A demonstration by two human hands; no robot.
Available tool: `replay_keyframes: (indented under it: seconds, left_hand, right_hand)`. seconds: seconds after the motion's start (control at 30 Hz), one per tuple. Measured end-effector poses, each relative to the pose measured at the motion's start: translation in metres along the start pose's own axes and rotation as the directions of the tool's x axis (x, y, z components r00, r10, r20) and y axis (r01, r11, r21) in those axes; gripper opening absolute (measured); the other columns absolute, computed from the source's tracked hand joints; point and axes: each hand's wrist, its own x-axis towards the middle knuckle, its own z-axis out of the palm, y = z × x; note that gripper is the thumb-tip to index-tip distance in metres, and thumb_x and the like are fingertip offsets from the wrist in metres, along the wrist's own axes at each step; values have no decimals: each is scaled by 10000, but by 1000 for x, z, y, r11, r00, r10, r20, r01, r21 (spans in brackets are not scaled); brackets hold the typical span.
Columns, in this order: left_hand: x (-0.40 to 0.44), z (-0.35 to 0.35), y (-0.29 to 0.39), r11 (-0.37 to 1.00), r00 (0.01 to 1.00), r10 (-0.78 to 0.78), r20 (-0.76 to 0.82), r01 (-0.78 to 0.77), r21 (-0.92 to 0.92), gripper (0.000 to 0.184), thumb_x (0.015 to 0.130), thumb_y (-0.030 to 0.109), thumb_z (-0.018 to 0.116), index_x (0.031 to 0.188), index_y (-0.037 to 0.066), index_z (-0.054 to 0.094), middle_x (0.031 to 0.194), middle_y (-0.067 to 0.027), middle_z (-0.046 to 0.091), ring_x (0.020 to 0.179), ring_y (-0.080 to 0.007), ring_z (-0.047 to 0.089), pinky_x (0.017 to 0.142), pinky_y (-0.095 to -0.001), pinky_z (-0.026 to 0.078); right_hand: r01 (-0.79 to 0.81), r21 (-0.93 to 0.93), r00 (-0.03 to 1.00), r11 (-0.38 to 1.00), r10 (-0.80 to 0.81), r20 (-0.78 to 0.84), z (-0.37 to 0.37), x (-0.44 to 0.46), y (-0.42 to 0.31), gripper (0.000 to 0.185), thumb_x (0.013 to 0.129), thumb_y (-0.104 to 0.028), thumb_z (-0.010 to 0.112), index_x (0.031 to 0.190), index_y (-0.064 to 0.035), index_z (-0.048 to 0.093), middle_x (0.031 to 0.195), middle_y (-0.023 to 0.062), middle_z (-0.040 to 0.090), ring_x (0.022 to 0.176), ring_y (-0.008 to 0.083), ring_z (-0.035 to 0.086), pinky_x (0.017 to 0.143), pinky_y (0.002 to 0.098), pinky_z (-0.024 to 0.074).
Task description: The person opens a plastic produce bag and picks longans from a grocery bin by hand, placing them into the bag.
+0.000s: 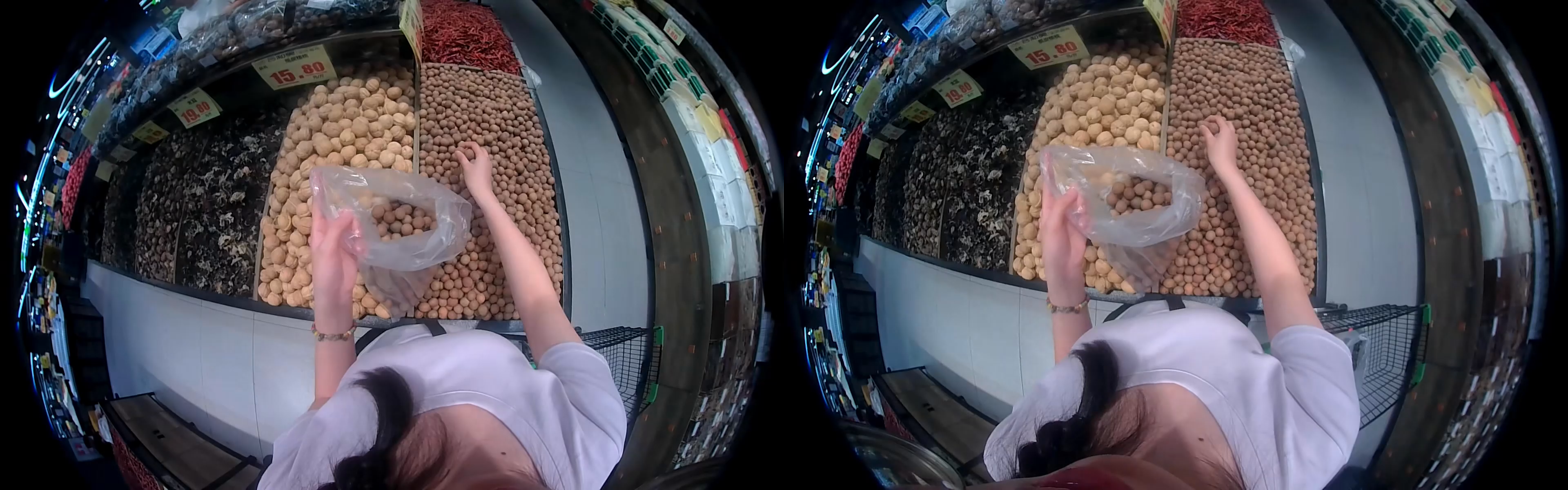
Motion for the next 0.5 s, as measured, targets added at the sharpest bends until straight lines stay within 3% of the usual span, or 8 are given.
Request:
replay_keyframes:
  seconds: [0.07,0.1,0.13,0.23,0.4,0.5]
  left_hand:
    - [0,-5,-3,1000,999,-25,42,25,16,704,854,-12,477,1472,157,184,1092,-28,515,730,-41,482,543,-165,418]
    - [1,-6,-4,999,999,-25,34,24,22,705,855,-10,476,1472,161,182,1048,-21,514,715,-40,478,521,-164,407]
    - [3,-6,-6,999,999,-23,27,23,29,706,856,-8,476,1473,165,180,1005,-14,513,700,-38,474,498,-164,396]
    - [3,-4,-6,999,999,-30,23,29,37,711,860,-2,472,1476,177,167,922,-1,507,676,-37,468,477,-164,383]
    - [4,5,-11,998,998,-57,35,56,27,697,870,12,472,1472,187,167,902,-3,508,666,-38,468,477,-163,379]
    - [3,10,-14,997,996,-70,50,68,23,678,875,19,475,1465,180,181,885,-2,510,668,-38,471,476,-165,379]
  right_hand:
    - [-202,306,979,930,182,93,-2,10,4,193,832,-175,649,971,-48,611,960,118,586,782,218,591,724,339,478]
    - [-300,440,954,846,257,157,-6,12,-2,187,837,-177,647,968,-48,612,947,103,591,746,188,591,710,325,480]
    - [-438,545,899,715,355,257,-12,13,-7,180,862,-182,630,997,-65,607,882,44,593,660,112,549,653,245,460]
    - [-563,669,814,485,465,348,-35,11,-41,204,881,-181,614,1043,-59,589,845,-1,585,654,89,527,625,196,437]
    - [-338,728,938,596,148,314,-87,10,-132,207,897,-166,592,1078,-66,577,859,-3,570,671,52,497,595,179,432]
    - [-262,778,923,570,-88,375,-116,-6,-194,216,878,-125,605,1083,-63,575,919,12,553,687,43,503,593,180,426]
